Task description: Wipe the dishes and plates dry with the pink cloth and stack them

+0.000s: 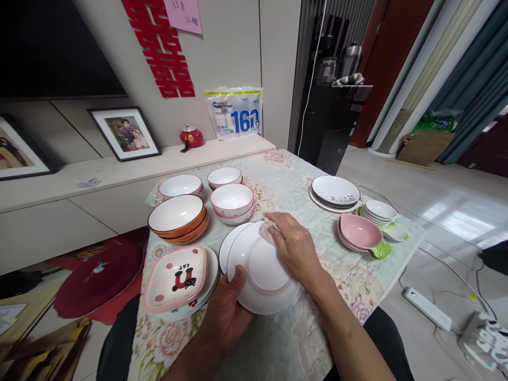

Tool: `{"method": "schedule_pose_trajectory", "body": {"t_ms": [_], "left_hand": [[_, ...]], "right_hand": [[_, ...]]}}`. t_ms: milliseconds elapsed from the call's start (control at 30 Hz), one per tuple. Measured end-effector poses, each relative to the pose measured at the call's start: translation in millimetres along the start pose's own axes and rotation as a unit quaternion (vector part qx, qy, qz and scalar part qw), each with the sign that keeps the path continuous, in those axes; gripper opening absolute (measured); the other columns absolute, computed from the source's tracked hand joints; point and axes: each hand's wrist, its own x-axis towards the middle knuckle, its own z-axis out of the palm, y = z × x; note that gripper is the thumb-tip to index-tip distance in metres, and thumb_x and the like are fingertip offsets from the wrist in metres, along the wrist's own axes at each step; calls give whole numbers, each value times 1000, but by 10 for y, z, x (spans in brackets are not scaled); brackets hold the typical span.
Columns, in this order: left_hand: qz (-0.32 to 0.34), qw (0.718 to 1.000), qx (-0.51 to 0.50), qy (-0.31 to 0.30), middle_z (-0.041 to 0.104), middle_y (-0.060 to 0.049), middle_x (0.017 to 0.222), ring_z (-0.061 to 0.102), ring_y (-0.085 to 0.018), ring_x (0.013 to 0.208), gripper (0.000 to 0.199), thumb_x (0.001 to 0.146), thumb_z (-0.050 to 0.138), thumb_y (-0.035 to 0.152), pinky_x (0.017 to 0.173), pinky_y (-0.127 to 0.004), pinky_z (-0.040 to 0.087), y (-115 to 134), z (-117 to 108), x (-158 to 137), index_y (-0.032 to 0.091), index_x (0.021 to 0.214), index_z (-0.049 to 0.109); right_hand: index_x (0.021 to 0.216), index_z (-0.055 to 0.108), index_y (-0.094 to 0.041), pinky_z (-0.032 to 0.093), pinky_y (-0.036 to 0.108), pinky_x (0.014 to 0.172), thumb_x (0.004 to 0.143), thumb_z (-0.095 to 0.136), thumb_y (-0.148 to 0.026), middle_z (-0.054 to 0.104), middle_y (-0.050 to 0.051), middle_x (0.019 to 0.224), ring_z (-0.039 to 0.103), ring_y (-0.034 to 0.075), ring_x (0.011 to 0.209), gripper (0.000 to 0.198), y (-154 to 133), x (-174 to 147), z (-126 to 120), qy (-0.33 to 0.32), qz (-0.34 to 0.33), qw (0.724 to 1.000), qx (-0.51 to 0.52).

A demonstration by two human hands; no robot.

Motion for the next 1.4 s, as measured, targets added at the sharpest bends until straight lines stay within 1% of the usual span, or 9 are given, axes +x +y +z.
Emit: {"method": "schedule_pose_trajectory", "body": {"t_ms": [167, 333, 533, 633, 800, 1033, 1133, 1300, 1400], "left_hand": [[10, 1000, -23, -1, 78, -9, 114, 68, -29, 116, 64, 82, 76, 26, 112, -45, 42, 15, -12, 29, 24, 143, 53], [15, 997, -72, 21, 77, -11, 116, 71, -22, 107, 52, 93, 63, 23, 112, -43, 43, 81, -13, 58, 19, 143, 52], [3, 999, -39, 6, 77, -13, 113, 67, -28, 116, 49, 93, 61, 32, 109, -46, 46, 113, 2, 57, 17, 140, 55], [-2, 1000, -26, 7, 76, -14, 115, 66, -31, 117, 48, 89, 68, 34, 107, -47, 47, 120, -21, 60, 15, 132, 61], [-2, 1000, -7, 1, 75, -17, 116, 63, -34, 121, 56, 84, 74, 39, 105, -50, 48, 129, -33, 61, 11, 130, 62], [-2, 1000, -22, 0, 73, -13, 124, 62, -30, 123, 57, 88, 70, 31, 110, -46, 44, 57, 1, 33, 18, 141, 53], [-12, 999, -26, 15, 73, -14, 123, 63, -30, 123, 58, 85, 73, 30, 109, -46, 44, 53, -12, 30, 17, 138, 55], [-8, 1000, -8, 8, 73, -16, 123, 62, -32, 123, 66, 84, 75, 35, 108, -48, 45, 81, -14, 47, 14, 141, 52], [1, 1000, -4, -2, 72, -15, 125, 61, -32, 125, 68, 85, 74, 36, 109, -48, 45, 74, 0, 54, 16, 144, 49]], "right_hand": [[133, 57, -17, 40, 51, 114, 100, 47, -24, 60, 14, 141, 52, 26, 134, 35, -273, -53, 63, -83, -140, 986, -45], [130, 59, -21, 41, 50, 113, 99, 47, -15, 59, 10, 141, 48, 24, 134, 34, -355, -37, 9, -141, -193, 971, -26], [110, 70, -22, 51, 46, 86, 94, 53, -13, 63, 13, 109, 54, 27, 103, 25, -220, -46, 5, 13, -109, 993, -48], [105, 70, -24, 50, 39, 84, 94, 54, -11, 63, 8, 104, 56, 23, 100, 23, -332, -62, -25, -67, -99, 993, 11], [96, 70, -27, 49, 30, 87, 95, 58, -12, 66, 1, 101, 60, 17, 99, 19, -441, -45, -259, -252, -92, 959, 97], [112, 63, -23, 48, 42, 90, 95, 54, -14, 67, 8, 107, 58, 25, 104, 21, -236, -38, -119, -68, -45, 997, -5], [113, 62, -23, 48, 39, 90, 93, 55, -13, 68, 6, 108, 59, 23, 104, 24, -354, -51, -56, -114, -76, 990, 36], [101, 67, -26, 48, 30, 86, 89, 58, -6, 67, -1, 100, 61, 17, 97, 25, -367, -50, -349, -264, -41, 961, 66], [101, 67, -26, 47, 32, 85, 88, 59, -6, 66, 0, 101, 60, 18, 96, 26, -213, -42, -434, -235, 13, 972, 30]]}}
